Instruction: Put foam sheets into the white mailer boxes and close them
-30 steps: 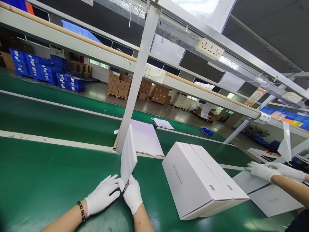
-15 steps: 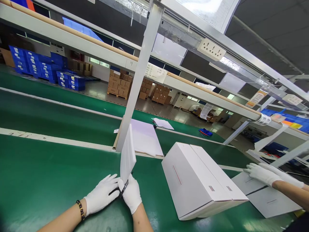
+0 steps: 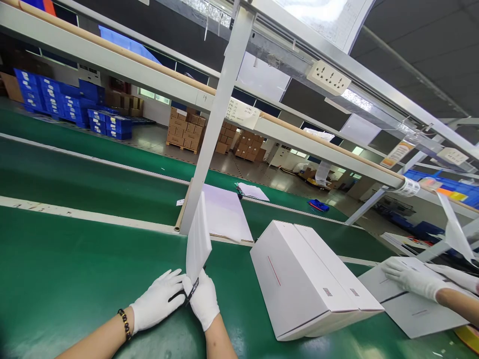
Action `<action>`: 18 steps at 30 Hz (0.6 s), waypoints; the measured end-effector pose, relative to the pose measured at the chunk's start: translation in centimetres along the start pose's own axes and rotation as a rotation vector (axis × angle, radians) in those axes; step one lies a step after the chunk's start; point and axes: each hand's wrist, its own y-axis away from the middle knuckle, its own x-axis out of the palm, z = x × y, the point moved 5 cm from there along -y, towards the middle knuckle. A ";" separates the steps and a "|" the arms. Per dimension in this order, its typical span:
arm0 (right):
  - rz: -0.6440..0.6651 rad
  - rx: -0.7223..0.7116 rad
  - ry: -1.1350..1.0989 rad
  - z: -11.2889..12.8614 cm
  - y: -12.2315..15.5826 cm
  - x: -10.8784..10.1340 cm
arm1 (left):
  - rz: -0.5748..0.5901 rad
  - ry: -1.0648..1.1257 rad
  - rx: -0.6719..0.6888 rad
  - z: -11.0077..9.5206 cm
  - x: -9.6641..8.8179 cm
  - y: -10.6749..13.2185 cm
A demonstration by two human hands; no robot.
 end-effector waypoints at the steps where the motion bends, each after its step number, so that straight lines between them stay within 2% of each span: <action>1: -0.002 0.000 0.001 0.0 0.0 0.0 | 0.002 0.002 -0.003 0.0 0.0 0.0; 10: 0.007 0.008 0.001 -0.1 0.0 0.0 | -0.010 0.007 -0.001 -0.1 -0.2 0.0; 18: -0.010 -0.019 -0.002 0.3 0.1 -0.2 | 0.038 0.002 -0.030 -0.3 -0.3 0.0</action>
